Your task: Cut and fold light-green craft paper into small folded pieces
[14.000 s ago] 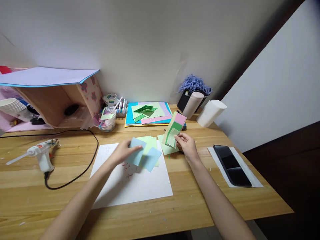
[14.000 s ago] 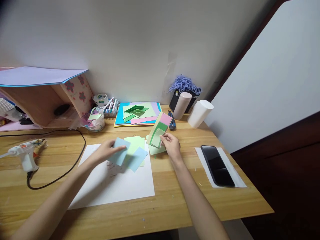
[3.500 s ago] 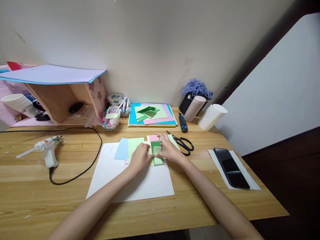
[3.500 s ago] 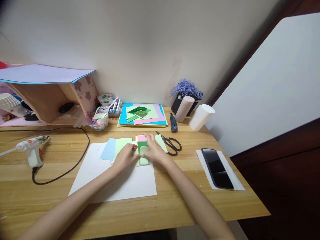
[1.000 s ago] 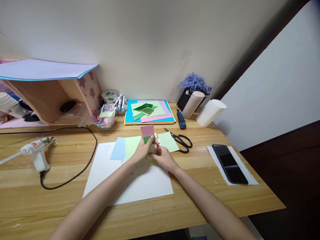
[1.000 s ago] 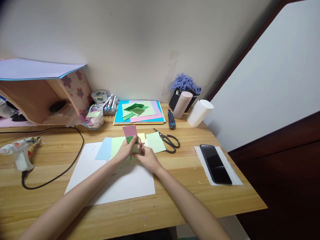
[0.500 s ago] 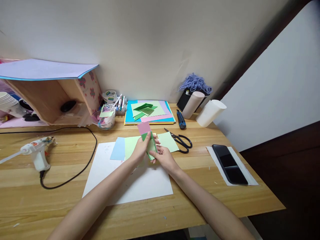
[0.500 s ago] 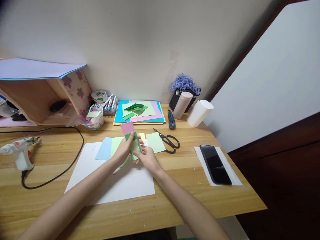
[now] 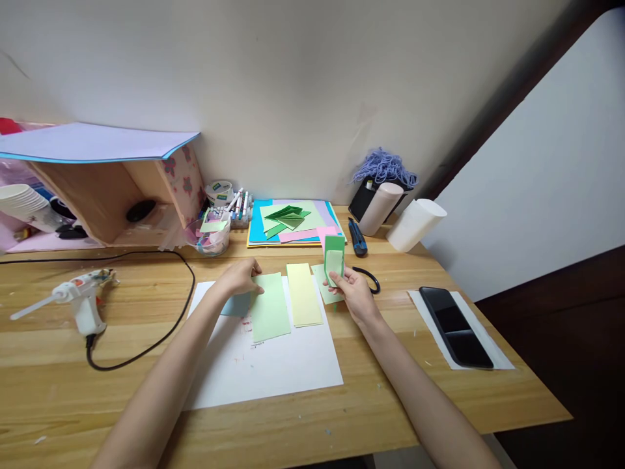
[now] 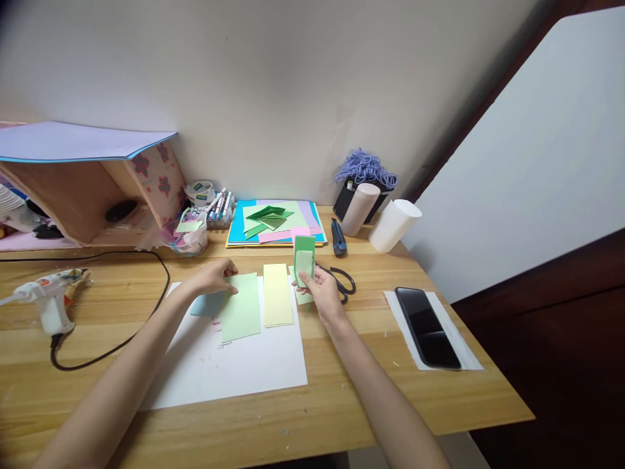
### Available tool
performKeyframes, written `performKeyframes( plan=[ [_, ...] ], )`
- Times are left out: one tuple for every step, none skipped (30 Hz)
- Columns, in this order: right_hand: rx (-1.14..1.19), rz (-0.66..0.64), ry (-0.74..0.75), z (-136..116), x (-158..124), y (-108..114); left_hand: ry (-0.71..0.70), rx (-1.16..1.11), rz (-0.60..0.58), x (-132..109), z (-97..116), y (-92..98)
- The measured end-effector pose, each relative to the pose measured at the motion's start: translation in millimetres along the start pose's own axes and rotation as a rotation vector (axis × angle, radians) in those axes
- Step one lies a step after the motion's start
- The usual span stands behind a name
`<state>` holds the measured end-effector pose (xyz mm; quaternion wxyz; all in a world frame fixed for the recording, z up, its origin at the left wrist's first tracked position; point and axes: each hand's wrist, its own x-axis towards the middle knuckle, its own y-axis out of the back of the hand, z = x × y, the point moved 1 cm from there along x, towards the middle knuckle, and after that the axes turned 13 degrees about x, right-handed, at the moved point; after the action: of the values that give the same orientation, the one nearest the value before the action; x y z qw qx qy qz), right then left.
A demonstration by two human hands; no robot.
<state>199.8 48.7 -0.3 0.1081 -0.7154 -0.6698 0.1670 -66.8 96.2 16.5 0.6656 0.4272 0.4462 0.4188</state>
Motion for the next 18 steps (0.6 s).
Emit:
performKeyframes(
  plan=[
    [-0.005,-0.006,0.005,-0.2,-0.3,-0.5,-0.021,-0.006,-0.008,1.5,0.0,-1.5],
    [-0.01,-0.013,0.006,-0.3,-0.6,-0.8,-0.048,-0.008,-0.011,2.7,-0.2,-2.3],
    [-0.016,-0.02,0.006,-0.4,-0.8,-1.0,-0.076,-0.008,-0.008,3.7,-0.5,-2.5],
    [-0.022,-0.023,0.006,-0.4,-0.9,-1.0,-0.102,-0.011,0.001,4.3,-1.0,-2.2],
    [-0.026,-0.023,0.006,-0.5,-0.8,-0.8,-0.124,-0.023,0.014,4.7,-1.6,-1.5],
    [-0.03,-0.021,0.008,-0.6,-0.7,-0.5,-0.142,-0.046,0.027,4.8,-2.0,-0.6],
    [-0.034,-0.018,0.012,-0.8,-0.4,-0.1,-0.157,-0.079,0.037,4.8,-2.3,0.4],
    [-0.037,-0.014,0.017,-1.1,-0.1,0.3,-0.171,-0.118,0.042,4.6,-2.4,1.2],
    [-0.039,-0.01,0.023,-1.5,0.2,0.7,-0.182,-0.156,0.042,4.3,-2.3,1.9],
    [-0.042,-0.007,0.031,-1.9,0.5,1.0,-0.191,-0.187,0.038,4.0,-2.2,2.3],
    [-0.046,-0.004,0.037,-2.3,0.7,1.3,-0.199,-0.207,0.031,3.7,-2.1,2.5],
    [-0.05,0.0,0.043,-2.7,0.8,1.4,-0.208,-0.217,0.015,3.5,-2.1,2.4],
    [-0.052,0.003,0.046,-3.0,0.8,1.4,-0.215,-0.225,-0.007,3.3,-2.1,2.1],
    [-0.053,0.004,0.049,-3.2,0.7,1.3,-0.215,-0.237,-0.036,3.1,-2.2,1.6],
    [-0.052,0.004,0.049,-3.3,0.6,1.2,-0.206,-0.251,-0.068,2.9,-2.3,1.1],
    [-0.048,0.004,0.049,-3.4,0.4,1.0,-0.193,-0.263,-0.099,2.7,-2.4,0.7],
    [-0.043,0.004,0.049,-3.4,0.3,0.9,-0.183,-0.268,-0.123,2.5,-2.3,0.4],
    [-0.041,0.005,0.048,-3.4,0.1,0.8,-0.179,-0.261,-0.139,2.2,-2.0,0.5]
  ],
)
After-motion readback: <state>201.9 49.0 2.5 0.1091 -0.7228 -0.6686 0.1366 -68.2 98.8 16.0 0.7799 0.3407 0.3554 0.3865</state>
